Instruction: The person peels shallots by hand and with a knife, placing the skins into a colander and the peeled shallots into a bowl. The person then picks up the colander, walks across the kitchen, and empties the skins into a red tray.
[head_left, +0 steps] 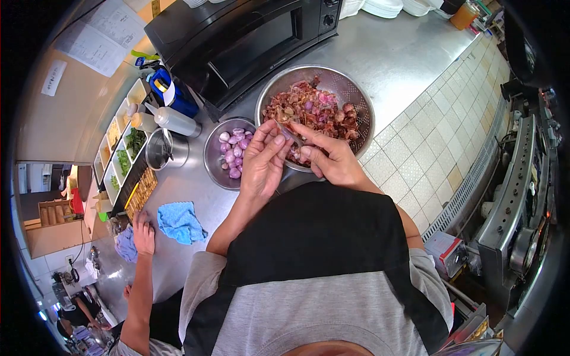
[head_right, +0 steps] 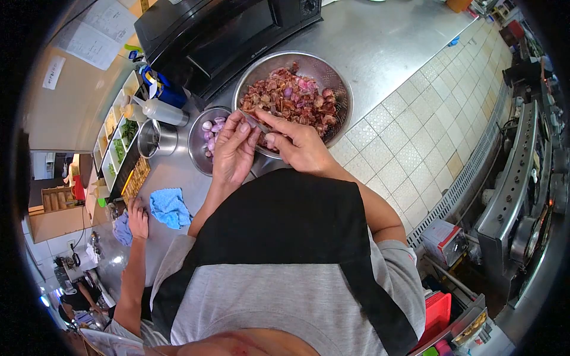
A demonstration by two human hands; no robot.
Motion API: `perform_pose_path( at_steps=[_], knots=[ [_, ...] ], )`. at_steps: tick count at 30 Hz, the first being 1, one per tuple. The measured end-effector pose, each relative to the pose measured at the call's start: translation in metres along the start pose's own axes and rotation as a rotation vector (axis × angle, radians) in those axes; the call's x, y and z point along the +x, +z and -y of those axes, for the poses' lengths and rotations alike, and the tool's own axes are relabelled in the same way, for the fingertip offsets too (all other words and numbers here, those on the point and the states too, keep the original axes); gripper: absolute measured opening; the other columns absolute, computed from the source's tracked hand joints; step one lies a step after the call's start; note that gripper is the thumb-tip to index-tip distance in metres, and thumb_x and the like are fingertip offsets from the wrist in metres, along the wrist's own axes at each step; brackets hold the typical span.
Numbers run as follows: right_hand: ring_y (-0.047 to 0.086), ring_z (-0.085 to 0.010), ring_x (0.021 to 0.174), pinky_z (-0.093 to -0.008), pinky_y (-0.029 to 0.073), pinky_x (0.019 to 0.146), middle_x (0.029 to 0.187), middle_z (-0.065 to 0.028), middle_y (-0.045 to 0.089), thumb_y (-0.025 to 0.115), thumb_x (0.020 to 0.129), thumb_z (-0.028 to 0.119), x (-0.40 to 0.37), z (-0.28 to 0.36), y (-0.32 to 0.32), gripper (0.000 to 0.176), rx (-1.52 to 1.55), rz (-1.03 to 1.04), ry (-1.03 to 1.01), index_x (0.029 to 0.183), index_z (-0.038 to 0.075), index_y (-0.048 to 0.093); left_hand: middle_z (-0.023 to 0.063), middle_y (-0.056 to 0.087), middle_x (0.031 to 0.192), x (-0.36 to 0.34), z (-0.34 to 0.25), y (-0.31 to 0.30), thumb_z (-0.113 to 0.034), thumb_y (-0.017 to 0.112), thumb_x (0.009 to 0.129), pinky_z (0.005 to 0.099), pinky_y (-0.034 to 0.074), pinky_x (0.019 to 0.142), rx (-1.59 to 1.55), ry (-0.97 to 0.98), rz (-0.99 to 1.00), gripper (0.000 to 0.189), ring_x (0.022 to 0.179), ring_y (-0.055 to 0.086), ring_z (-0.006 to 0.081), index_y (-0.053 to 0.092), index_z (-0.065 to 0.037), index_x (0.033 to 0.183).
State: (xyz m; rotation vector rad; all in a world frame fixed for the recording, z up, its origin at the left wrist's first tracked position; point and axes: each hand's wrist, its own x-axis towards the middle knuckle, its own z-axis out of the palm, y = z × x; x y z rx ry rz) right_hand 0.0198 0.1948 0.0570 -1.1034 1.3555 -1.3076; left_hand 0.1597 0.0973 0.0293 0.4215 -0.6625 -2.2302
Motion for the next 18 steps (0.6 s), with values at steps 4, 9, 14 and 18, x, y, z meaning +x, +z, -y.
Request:
perform_pose_path(
  at_steps=[4,9,14,18],
  knots=[
    [0.043,-0.0031,0.056,-0.0188,0.039,0.052,0.075,0.0014,0.057,0.051,0.09,0.005,0.0,0.002,0.002,0.042,0.012,0.001,-0.034,0.132,0.012,0.048,0.0063,0.057,0.106,0.0,0.0,-0.002,0.005,0.055,0.086,0.0281,0.049,0.091,0.021,0.028,0.03,0.03,0.098,0.058,0.0144,0.051,-0.004,0.114],
    [0.043,-0.0037,0.055,-0.0191,0.038,0.051,0.079,-0.001,0.058,0.052,0.091,0.008,0.0,0.001,-0.002,0.039,0.058,0.027,0.033,0.13,0.012,0.05,0.0067,0.057,0.106,-0.001,0.0,-0.001,0.004,0.056,0.085,0.0307,0.048,0.093,0.038,0.037,0.045,0.029,0.099,0.057,0.0154,0.051,-0.003,0.113],
    [0.043,-0.0062,0.053,-0.0203,0.037,0.047,0.074,-0.0015,0.053,0.051,0.093,0.011,0.001,0.001,-0.006,0.036,0.478,0.092,0.171,0.129,0.011,0.051,0.0087,0.057,0.109,0.001,0.002,-0.01,0.004,0.055,0.085,0.032,0.047,0.095,-0.046,0.004,0.081,0.03,0.102,0.058,0.0179,0.05,-0.003,0.114],
    [0.043,-0.0064,0.053,-0.0202,0.037,0.047,0.075,-0.0018,0.053,0.05,0.093,0.009,0.003,-0.002,-0.013,0.036,0.653,0.063,0.249,0.129,0.009,0.051,0.012,0.058,0.111,0.0,0.0,-0.01,0.002,0.054,0.087,0.0328,0.048,0.094,-0.054,-0.055,0.108,0.031,0.103,0.059,0.0216,0.05,-0.002,0.117]
  ],
)
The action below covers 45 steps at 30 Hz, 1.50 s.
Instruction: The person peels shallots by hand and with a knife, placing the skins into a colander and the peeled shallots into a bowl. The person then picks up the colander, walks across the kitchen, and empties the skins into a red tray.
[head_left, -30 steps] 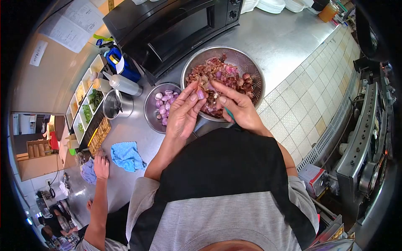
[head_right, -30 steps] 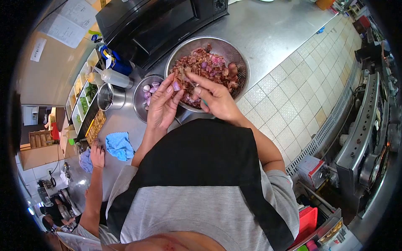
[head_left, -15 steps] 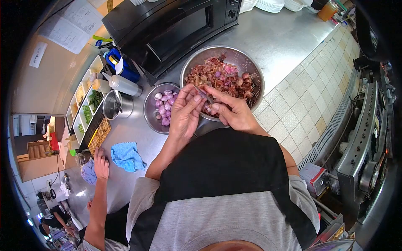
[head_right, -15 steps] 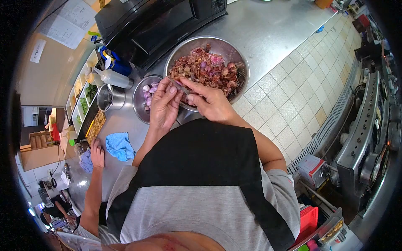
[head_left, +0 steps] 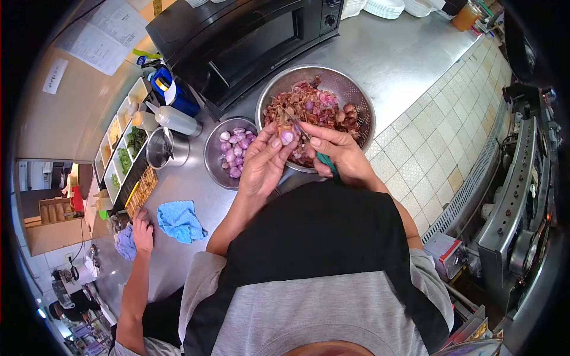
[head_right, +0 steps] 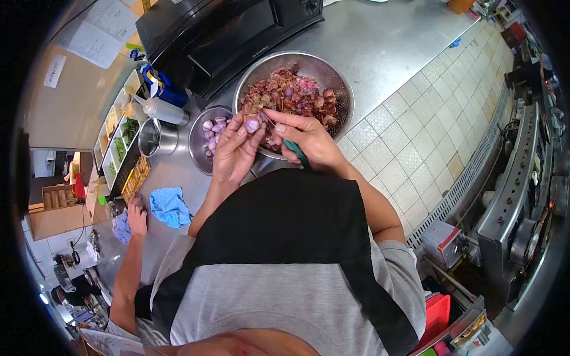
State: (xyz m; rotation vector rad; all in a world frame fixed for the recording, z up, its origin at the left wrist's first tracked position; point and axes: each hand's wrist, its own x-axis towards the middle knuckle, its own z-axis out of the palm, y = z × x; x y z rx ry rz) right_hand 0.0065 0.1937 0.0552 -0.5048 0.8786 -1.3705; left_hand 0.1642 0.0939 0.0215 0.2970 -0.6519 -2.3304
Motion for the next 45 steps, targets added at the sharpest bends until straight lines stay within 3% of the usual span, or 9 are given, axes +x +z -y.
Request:
perform_pose_path(
  at_steps=[8,15,20,25,27,31,33,36,45],
  knots=[
    [0.044,-0.0065,0.055,-0.0201,0.038,0.048,0.076,-0.0013,0.054,0.053,0.092,0.012,-0.002,0.001,0.004,0.036,-0.252,0.016,-0.111,0.128,0.008,0.051,0.013,0.06,0.107,0.001,-0.003,0.003,0.0,0.053,0.088,0.032,0.052,0.088,-0.006,-0.049,-0.07,0.033,0.097,0.062,0.0228,0.049,-0.001,0.121],
    [0.046,-0.0082,0.055,-0.02,0.037,0.048,0.078,-0.0028,0.054,0.053,0.092,0.012,0.001,-0.001,-0.002,0.039,-0.216,-0.07,-0.141,0.13,0.008,0.049,0.0114,0.061,0.104,0.001,-0.001,0.003,0.002,0.055,0.087,0.0281,0.054,0.084,0.001,-0.002,-0.066,0.026,0.093,0.063,0.0205,0.053,-0.004,0.112],
    [0.044,-0.006,0.054,-0.019,0.038,0.048,0.077,-0.0018,0.053,0.052,0.091,0.009,-0.001,-0.007,0.005,0.044,-0.389,0.008,-0.158,0.134,0.011,0.044,0.0102,0.062,0.102,0.004,0.004,0.004,0.002,0.056,0.087,0.027,0.054,0.083,-0.024,0.006,-0.122,0.022,0.093,0.063,0.0177,0.053,-0.005,0.107],
    [0.044,-0.005,0.055,-0.0185,0.037,0.049,0.075,-0.0006,0.055,0.052,0.09,0.005,0.0,-0.014,0.005,0.046,-0.503,-0.049,-0.194,0.134,0.013,0.045,0.0089,0.062,0.101,0.003,0.005,0.007,0.001,0.056,0.087,0.0267,0.054,0.082,0.036,0.015,-0.146,0.02,0.092,0.062,0.0164,0.053,-0.005,0.105],
    [0.044,-0.0048,0.055,-0.0183,0.037,0.049,0.074,0.0,0.056,0.053,0.09,0.005,0.002,-0.016,0.004,0.043,-0.643,-0.065,-0.318,0.132,0.013,0.048,0.0091,0.061,0.101,0.003,0.005,0.009,0.0,0.057,0.087,0.0268,0.054,0.082,0.018,0.016,-0.125,0.02,0.092,0.062,0.0164,0.053,-0.004,0.106],
    [0.044,-0.0056,0.055,-0.0192,0.038,0.048,0.075,-0.0006,0.056,0.052,0.091,0.006,0.004,-0.014,0.002,0.04,-0.596,-0.057,-0.307,0.13,0.011,0.05,0.0103,0.061,0.102,0.002,0.005,0.007,-0.001,0.056,0.087,0.0279,0.054,0.083,-0.004,-0.01,-0.104,0.022,0.092,0.062,0.0174,0.053,-0.003,0.109],
    [0.045,-0.0067,0.054,-0.0201,0.038,0.047,0.075,-0.0013,0.056,0.052,0.092,0.009,0.004,-0.011,-0.001,0.038,-0.274,-0.057,-0.14,0.13,0.01,0.05,0.0108,0.061,0.103,0.002,0.001,0.01,-0.001,0.056,0.087,0.0283,0.054,0.083,0.008,-0.032,-0.076,0.024,0.092,0.062,0.0181,0.053,-0.002,0.111],
    [0.045,-0.0074,0.054,-0.0208,0.038,0.046,0.075,-0.0017,0.055,0.052,0.092,0.011,0.003,-0.008,-0.002,0.037,-0.143,-0.064,-0.106,0.129,0.008,0.05,0.0115,0.061,0.104,0.003,-0.004,0.007,0.0,0.056,0.087,0.0292,0.054,0.084,0.027,-0.065,-0.041,0.026,0.092,0.063,0.0196,0.052,-0.001,0.112],
    [0.044,-0.0062,0.055,-0.0191,0.038,0.049,0.077,-0.0003,0.053,0.051,0.092,0.01,-0.004,-0.005,0.004,0.043,-0.38,0.014,-0.108,0.135,0.012,0.044,0.0084,0.063,0.1,0.0,-0.012,0.008,0.0,0.06,0.084,0.0257,0.049,0.08,0.441,0.034,-0.129,0.033,0.086,0.062,0.0131,0.054,0.001,0.116]
  ],
)
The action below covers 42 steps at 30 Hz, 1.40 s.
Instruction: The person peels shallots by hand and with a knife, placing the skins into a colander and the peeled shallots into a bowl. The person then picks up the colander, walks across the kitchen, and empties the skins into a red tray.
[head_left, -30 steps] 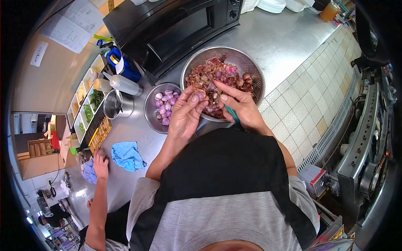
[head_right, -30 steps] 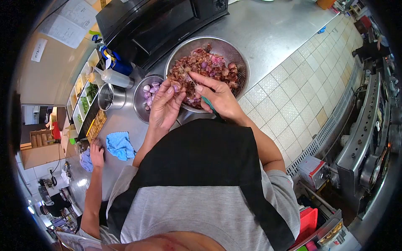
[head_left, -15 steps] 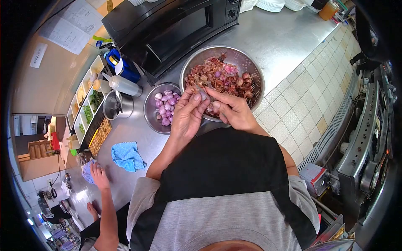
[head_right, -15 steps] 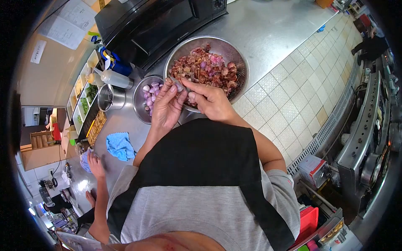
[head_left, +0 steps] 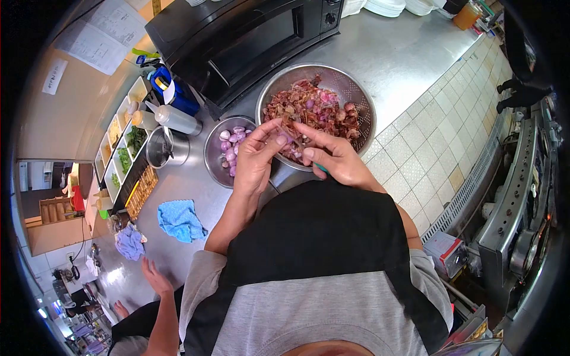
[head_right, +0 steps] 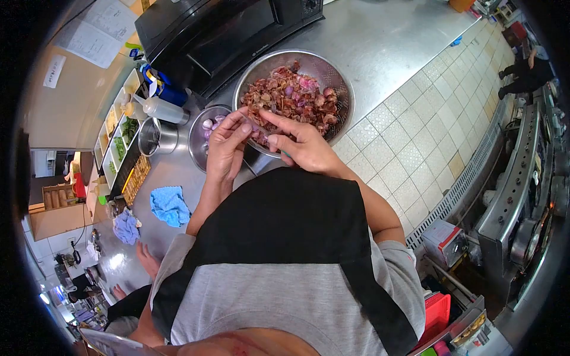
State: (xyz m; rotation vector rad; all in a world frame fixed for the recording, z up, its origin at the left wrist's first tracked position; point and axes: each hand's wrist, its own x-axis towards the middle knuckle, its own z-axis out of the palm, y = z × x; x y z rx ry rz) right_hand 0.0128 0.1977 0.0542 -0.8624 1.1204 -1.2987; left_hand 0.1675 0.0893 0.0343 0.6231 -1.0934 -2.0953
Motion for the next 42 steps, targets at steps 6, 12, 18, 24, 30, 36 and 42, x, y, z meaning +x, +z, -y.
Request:
perform_pose_path(
  at_steps=[6,12,18,24,30,36,42],
  knots=[
    [0.044,-0.0057,0.055,-0.0194,0.038,0.049,0.077,0.0001,0.053,0.051,0.091,0.006,0.002,0.0,0.001,0.044,-0.152,-0.01,-0.01,0.134,0.014,0.045,0.006,0.064,0.096,-0.002,-0.007,0.005,0.003,0.061,0.083,0.0242,0.048,0.081,0.181,0.086,-0.007,0.033,0.087,0.061,0.0113,0.057,0.002,0.115],
    [0.044,-0.0067,0.054,-0.0198,0.038,0.048,0.077,-0.0017,0.053,0.049,0.093,0.01,0.005,-0.003,-0.009,0.04,0.081,0.045,0.042,0.133,0.011,0.047,0.0085,0.063,0.102,0.002,-0.006,-0.001,0.0,0.059,0.085,0.0255,0.049,0.081,0.022,0.055,0.046,0.033,0.089,0.062,0.014,0.055,0.002,0.117],
    [0.044,-0.0077,0.056,-0.0199,0.037,0.049,0.078,-0.0025,0.052,0.048,0.094,0.012,0.003,-0.001,-0.007,0.04,0.124,0.02,0.073,0.133,0.009,0.045,0.0078,0.063,0.1,0.001,-0.006,-0.004,-0.005,0.058,0.087,0.0257,0.049,0.081,-0.089,-0.053,0.077,0.033,0.09,0.061,0.0139,0.053,0.002,0.119],
    [0.044,-0.0078,0.058,-0.02,0.037,0.049,0.077,-0.0031,0.052,0.049,0.093,0.012,0.003,-0.001,-0.003,0.042,0.103,0.064,0.028,0.135,0.009,0.042,0.0069,0.06,0.107,0.0,0.001,0.002,0.0,0.063,0.082,0.0244,0.046,0.084,0.199,0.118,0.034,0.031,0.095,0.057,0.0116,0.059,0.001,0.114],
    [0.043,-0.0073,0.057,-0.0197,0.036,0.048,0.078,-0.0039,0.052,0.05,0.093,0.012,0.003,0.0,-0.012,0.039,0.29,0.11,0.117,0.132,0.008,0.045,0.0077,0.057,0.114,0.0,-0.001,-0.007,0.001,0.063,0.082,0.0248,0.045,0.087,0.255,0.159,0.091,0.031,0.1,0.055,0.0119,0.06,0.001,0.113],
    [0.043,-0.0074,0.058,-0.0198,0.035,0.047,0.079,-0.0039,0.052,0.05,0.093,0.013,0.002,0.001,-0.014,0.038,0.327,0.105,0.138,0.129,0.004,0.046,0.0084,0.063,0.1,-0.001,-0.005,-0.005,-0.003,0.06,0.085,0.0259,0.049,0.083,0.069,-0.027,0.093,0.031,0.089,0.061,0.0135,0.057,0.002,0.116],
    [0.044,-0.0079,0.058,-0.0204,0.035,0.046,0.079,-0.0045,0.053,0.049,0.093,0.013,0.004,-0.002,-0.007,0.038,0.211,0.074,0.07,0.129,0.003,0.043,0.0093,0.064,0.098,0.002,0.003,-0.006,-0.007,0.058,0.088,0.0254,0.054,0.075,-0.061,-0.09,0.077,0.029,0.08,0.065,0.0154,0.056,0.003,0.115]
  ],
)
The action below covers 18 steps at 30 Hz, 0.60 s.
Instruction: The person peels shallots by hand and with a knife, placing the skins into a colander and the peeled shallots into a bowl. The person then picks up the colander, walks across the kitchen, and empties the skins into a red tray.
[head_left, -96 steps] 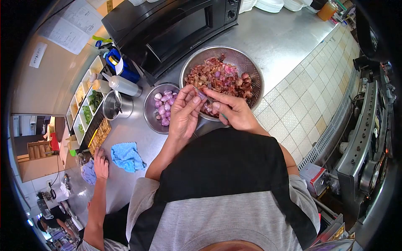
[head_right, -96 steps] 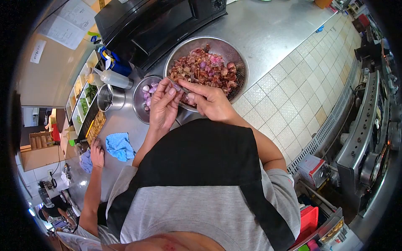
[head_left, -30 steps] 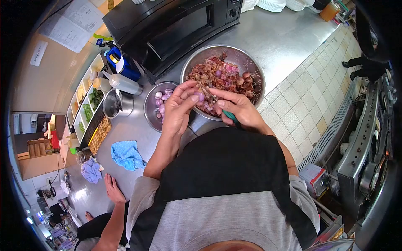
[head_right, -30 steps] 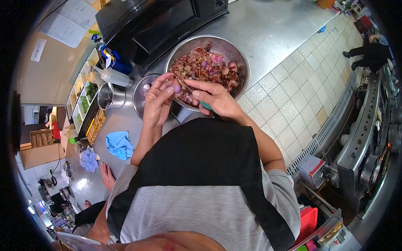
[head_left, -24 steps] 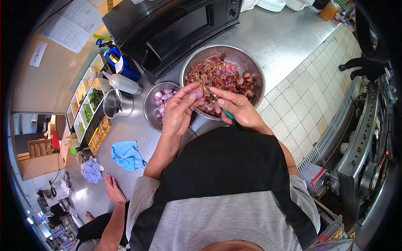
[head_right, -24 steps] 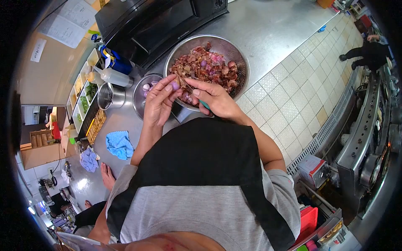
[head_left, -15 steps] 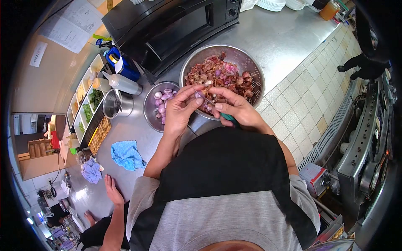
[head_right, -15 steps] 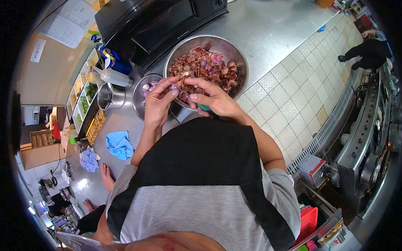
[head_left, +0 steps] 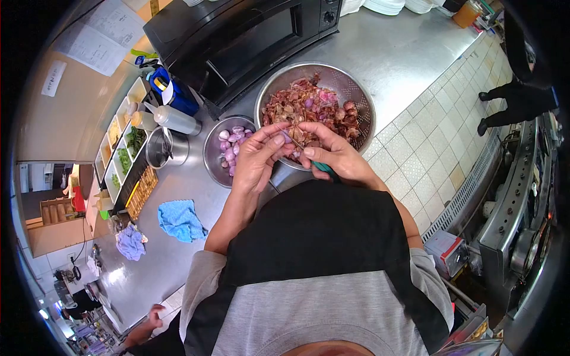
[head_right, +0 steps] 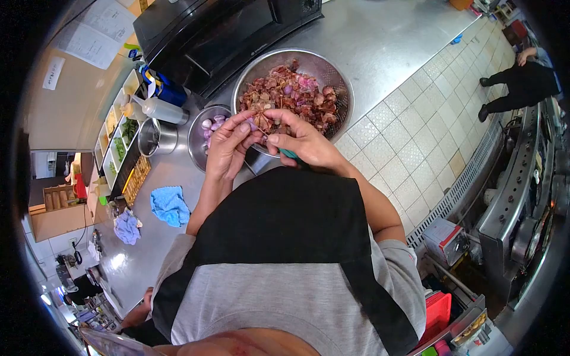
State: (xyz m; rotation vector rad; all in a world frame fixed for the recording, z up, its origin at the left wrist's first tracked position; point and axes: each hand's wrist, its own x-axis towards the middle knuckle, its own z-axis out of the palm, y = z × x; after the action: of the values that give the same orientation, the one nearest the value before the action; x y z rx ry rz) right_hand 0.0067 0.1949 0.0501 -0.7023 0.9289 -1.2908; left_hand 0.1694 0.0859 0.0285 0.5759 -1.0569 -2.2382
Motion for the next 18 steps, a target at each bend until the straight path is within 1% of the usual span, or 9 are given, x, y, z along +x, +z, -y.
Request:
perform_pose_path(
  at_steps=[2,4,8,11,14,16,17,18],
  knots=[
    [0.044,-0.0081,0.058,-0.0204,0.035,0.046,0.079,-0.0048,0.053,0.05,0.093,0.013,0.001,0.001,-0.003,0.039,0.024,0.014,0.017,0.129,0.004,0.041,0.0099,0.064,0.098,0.0,-0.001,-0.001,-0.007,0.058,0.088,0.0253,0.054,0.074,-0.036,-0.001,0.005,0.028,0.08,0.065,0.0157,0.056,0.003,0.115],
    [0.045,-0.0086,0.058,-0.0205,0.035,0.046,0.079,-0.0051,0.053,0.052,0.092,0.014,0.001,0.004,-0.01,0.041,0.155,0.066,0.065,0.13,0.004,0.04,0.0107,0.065,0.097,-0.001,-0.002,-0.002,-0.008,0.057,0.089,0.025,0.055,0.073,-0.066,-0.04,0.011,0.028,0.079,0.066,0.0165,0.056,0.003,0.115],
    [0.045,-0.0088,0.058,-0.0206,0.036,0.047,0.079,-0.0053,0.053,0.053,0.092,0.014,0.0,0.003,-0.009,0.04,0.129,0.044,0.092,0.129,0.004,0.04,0.0111,0.065,0.097,-0.001,-0.001,-0.003,-0.009,0.057,0.089,0.0244,0.055,0.071,-0.066,-0.045,-0.003,0.029,0.079,0.066,0.017,0.055,0.003,0.115],
    [0.046,-0.0087,0.058,-0.0206,0.036,0.048,0.08,-0.005,0.053,0.052,0.092,0.013,-0.001,0.005,0.003,0.039,0.067,0.003,0.065,0.128,0.004,0.041,0.0113,0.065,0.098,-0.001,-0.002,-0.006,-0.009,0.056,0.089,0.023,0.055,0.071,-0.082,-0.042,-0.012,0.029,0.078,0.066,0.0169,0.055,0.003,0.115],
    [0.045,-0.0087,0.058,-0.0205,0.036,0.048,0.079,-0.0051,0.053,0.051,0.092,0.013,-0.002,0.006,0.007,0.042,0.017,-0.027,0.015,0.131,0.004,0.039,0.0106,0.065,0.099,0.0,-0.002,-0.005,-0.008,0.058,0.088,0.0242,0.054,0.073,-0.098,-0.064,0.03,0.03,0.082,0.065,0.0157,0.056,0.003,0.116],
    [0.045,-0.0086,0.057,-0.0202,0.036,0.048,0.079,-0.005,0.053,0.052,0.092,0.013,-0.002,0.008,0.002,0.043,0.134,0.0,0.115,0.132,0.004,0.039,0.0097,0.064,0.1,-0.001,-0.003,-0.002,-0.006,0.059,0.087,0.0259,0.052,0.078,0.115,0.059,0.006,0.031,0.087,0.063,0.0143,0.056,0.002,0.116],
    [0.045,-0.0086,0.057,-0.0202,0.036,0.048,0.079,-0.005,0.053,0.052,0.092,0.013,-0.003,0.009,-0.002,0.043,0.134,-0.001,0.116,0.132,0.004,0.039,0.0097,0.064,0.1,-0.002,-0.003,-0.001,-0.006,0.059,0.087,0.0259,0.052,0.078,0.114,0.058,0.006,0.031,0.087,0.063,0.0143,0.056,0.002,0.116],
    [0.044,-0.0086,0.056,-0.0201,0.036,0.048,0.078,-0.0048,0.053,0.052,0.092,0.013,-0.003,0.009,-0.005,0.041,0.172,0.015,0.129,0.131,0.004,0.04,0.0093,0.064,0.101,-0.003,-0.004,-0.001,-0.006,0.06,0.086,0.0266,0.05,0.08,0.157,0.075,0.004,0.033,0.09,0.062,0.0138,0.055,0.002,0.117]
  ],
)
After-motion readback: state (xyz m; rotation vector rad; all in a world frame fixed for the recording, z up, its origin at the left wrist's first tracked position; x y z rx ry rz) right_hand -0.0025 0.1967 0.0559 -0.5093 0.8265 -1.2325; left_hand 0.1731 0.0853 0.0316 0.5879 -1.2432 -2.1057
